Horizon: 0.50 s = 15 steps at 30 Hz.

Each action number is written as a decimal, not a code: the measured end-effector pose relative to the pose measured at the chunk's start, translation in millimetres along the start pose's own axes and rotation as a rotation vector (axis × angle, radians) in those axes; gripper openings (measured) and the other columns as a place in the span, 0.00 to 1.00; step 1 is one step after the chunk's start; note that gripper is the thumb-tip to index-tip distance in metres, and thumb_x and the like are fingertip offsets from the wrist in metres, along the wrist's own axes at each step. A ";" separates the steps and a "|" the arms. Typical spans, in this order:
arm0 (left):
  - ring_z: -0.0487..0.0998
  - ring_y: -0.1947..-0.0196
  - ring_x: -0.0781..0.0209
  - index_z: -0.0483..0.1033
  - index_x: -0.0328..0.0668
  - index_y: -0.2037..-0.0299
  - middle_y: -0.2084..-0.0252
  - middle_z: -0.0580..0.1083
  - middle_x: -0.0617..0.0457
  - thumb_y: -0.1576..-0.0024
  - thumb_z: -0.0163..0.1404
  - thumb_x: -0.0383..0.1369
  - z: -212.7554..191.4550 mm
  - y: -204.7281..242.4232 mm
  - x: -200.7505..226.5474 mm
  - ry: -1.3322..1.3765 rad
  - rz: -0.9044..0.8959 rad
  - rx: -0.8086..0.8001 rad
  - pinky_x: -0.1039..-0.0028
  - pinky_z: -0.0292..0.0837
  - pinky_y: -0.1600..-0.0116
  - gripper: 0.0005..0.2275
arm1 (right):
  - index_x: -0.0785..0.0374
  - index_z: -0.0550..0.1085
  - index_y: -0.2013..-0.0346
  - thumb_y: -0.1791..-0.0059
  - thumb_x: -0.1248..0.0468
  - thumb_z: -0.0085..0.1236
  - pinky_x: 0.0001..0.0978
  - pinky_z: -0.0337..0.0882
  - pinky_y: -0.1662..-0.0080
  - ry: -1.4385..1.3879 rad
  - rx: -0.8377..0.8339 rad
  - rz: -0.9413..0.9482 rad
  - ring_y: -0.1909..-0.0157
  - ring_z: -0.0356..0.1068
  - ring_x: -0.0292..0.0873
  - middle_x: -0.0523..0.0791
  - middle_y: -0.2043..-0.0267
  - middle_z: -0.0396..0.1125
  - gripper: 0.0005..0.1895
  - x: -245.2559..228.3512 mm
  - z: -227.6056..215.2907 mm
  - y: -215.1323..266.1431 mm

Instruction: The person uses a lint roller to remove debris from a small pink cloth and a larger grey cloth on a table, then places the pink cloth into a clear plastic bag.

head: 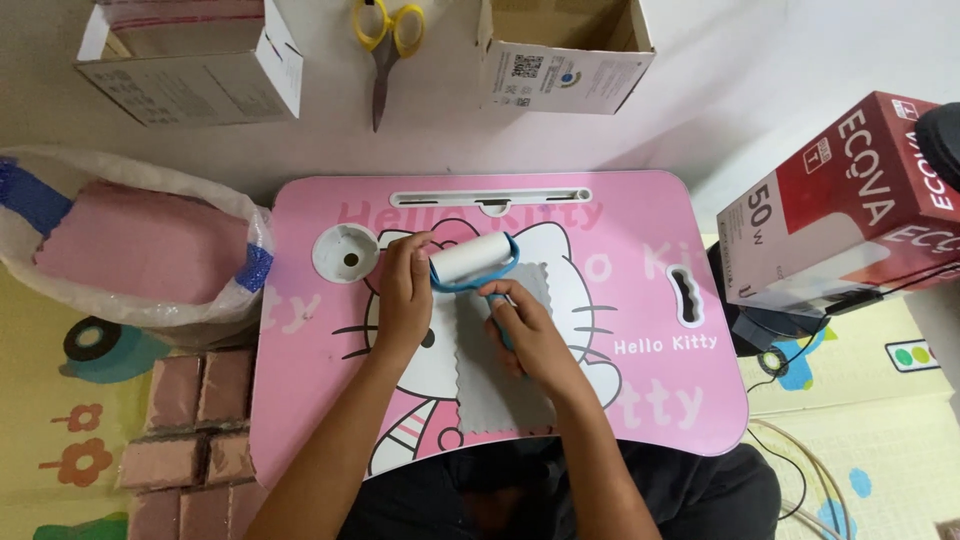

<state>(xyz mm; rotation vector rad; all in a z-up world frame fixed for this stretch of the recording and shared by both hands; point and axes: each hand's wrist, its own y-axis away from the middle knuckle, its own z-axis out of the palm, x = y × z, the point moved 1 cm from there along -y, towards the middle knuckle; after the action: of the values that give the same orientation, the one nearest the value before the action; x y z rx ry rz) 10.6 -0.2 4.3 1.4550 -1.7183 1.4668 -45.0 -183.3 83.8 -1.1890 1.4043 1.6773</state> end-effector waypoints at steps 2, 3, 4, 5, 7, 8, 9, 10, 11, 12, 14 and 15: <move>0.73 0.46 0.51 0.71 0.38 0.43 0.47 0.73 0.45 0.30 0.31 0.39 0.5 -0.3 -3.0 -0.013 0.021 0.001 0.65 0.69 0.43 0.18 | 0.53 0.70 0.48 0.40 0.56 0.36 0.26 0.50 0.82 0.045 -0.032 -0.056 0.87 0.46 0.36 0.43 0.79 0.55 0.14 10.8 -8.5 8.1; 0.74 0.46 0.50 0.71 0.37 0.43 0.47 0.74 0.44 0.30 0.31 0.39 1.2 -1.3 -4.1 -0.026 0.042 0.000 0.64 0.69 0.43 0.18 | 0.55 0.69 0.48 0.41 0.56 0.36 0.26 0.50 0.83 0.089 -0.062 -0.111 0.89 0.47 0.36 0.42 0.83 0.54 0.14 15.5 -13.0 11.9; 0.74 0.46 0.50 0.71 0.37 0.43 0.47 0.74 0.44 0.30 0.31 0.39 0.6 -1.3 -1.3 -0.025 0.045 0.002 0.64 0.69 0.43 0.18 | 0.55 0.69 0.48 0.41 0.56 0.36 0.26 0.50 0.83 0.090 -0.062 -0.114 0.89 0.47 0.36 0.42 0.83 0.54 0.14 19.9 -13.7 27.5; 0.73 0.46 0.51 0.74 0.40 0.47 0.48 0.73 0.47 0.34 0.39 0.32 0.4 -1.1 1.6 -0.046 0.055 -0.032 0.64 0.69 0.42 0.12 | 0.54 0.72 0.49 0.42 0.55 0.39 0.26 0.51 0.81 0.138 0.024 -0.042 0.87 0.48 0.35 0.43 0.78 0.58 0.15 25.1 -15.4 43.0; 0.72 0.46 0.52 0.77 0.43 0.51 0.50 0.72 0.51 0.38 0.46 0.24 4.2 1.8 0.4 -0.064 0.064 -0.063 0.64 0.69 0.42 0.09 | 0.53 0.75 0.50 0.43 0.54 0.41 0.26 0.51 0.80 0.190 0.112 0.030 0.85 0.49 0.34 0.44 0.74 0.61 0.16 54.6 -24.8 72.4; 0.72 0.47 0.51 0.79 0.44 0.56 0.52 0.71 0.50 0.42 0.53 0.25 8.3 2.5 -3.2 -0.178 0.115 -0.104 0.60 0.69 0.43 0.07 | 0.59 0.74 0.44 0.45 0.56 0.45 0.26 0.54 0.58 0.096 0.132 -0.006 0.59 0.55 0.35 0.44 0.53 0.65 0.19 78.2 -32.3 84.9; 0.72 0.49 0.50 0.82 0.45 0.61 0.54 0.70 0.50 0.46 0.59 0.26 12.8 3.3 -6.5 -0.292 0.166 -0.145 0.57 0.68 0.44 0.05 | 0.64 0.73 0.38 0.47 0.59 0.48 0.27 0.58 0.35 0.003 0.151 -0.041 0.32 0.62 0.35 0.45 0.33 0.69 0.24 101.7 -40.2 97.6; 0.72 0.49 0.50 0.82 0.45 0.61 0.54 0.70 0.50 0.46 0.59 0.26 12.8 4.5 -5.2 -0.289 0.172 -0.144 0.57 0.68 0.44 0.05 | 0.64 0.73 0.38 0.47 0.59 0.48 0.27 0.58 0.35 0.003 0.155 -0.047 0.32 0.62 0.35 0.45 0.33 0.69 0.24 135.2 -46.7 109.2; 0.70 0.46 0.49 0.81 0.47 0.62 0.51 0.70 0.50 0.46 0.60 0.28 13.2 5.8 -3.7 -0.336 0.179 -0.161 0.55 0.67 0.44 0.05 | 0.67 0.75 0.46 0.47 0.62 0.49 0.26 0.55 0.58 -0.072 0.165 -0.150 0.59 0.59 0.36 0.46 0.60 0.65 0.17 167.7 -53.7 120.8; 0.68 0.43 0.48 0.80 0.49 0.63 0.49 0.70 0.51 0.47 0.60 0.29 14.2 6.5 -1.7 -0.383 0.187 -0.179 0.54 0.65 0.43 0.05 | 0.69 0.77 0.55 0.46 0.66 0.50 0.26 0.52 0.81 -0.148 0.175 -0.254 0.86 0.57 0.37 0.47 0.87 0.60 0.11 200.2 -60.8 132.3; 0.68 0.42 0.48 0.80 0.49 0.63 0.49 0.70 0.51 0.47 0.60 0.30 13.9 6.6 -1.4 -0.382 0.182 -0.182 0.54 0.65 0.43 0.05 | 0.66 0.80 0.57 0.47 0.61 0.52 0.24 0.60 0.67 -0.019 0.227 -0.376 0.73 0.67 0.37 0.46 0.72 0.70 0.14 279.2 -82.9 136.2; 0.68 0.42 0.49 0.80 0.50 0.63 0.49 0.71 0.52 0.47 0.60 0.30 13.8 6.5 -1.2 -0.385 0.169 -0.186 0.54 0.66 0.43 0.05 | 0.64 0.83 0.60 0.48 0.56 0.54 0.22 0.68 0.53 0.112 0.275 -0.491 0.59 0.77 0.38 0.46 0.57 0.79 0.16 318.1 -93.8 137.9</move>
<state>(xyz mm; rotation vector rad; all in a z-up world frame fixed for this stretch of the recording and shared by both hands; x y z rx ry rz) 9.0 -12.8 -4.1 1.5977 -2.1904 1.1164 -268.7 -329.2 -156.5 -1.3462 1.2306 1.0603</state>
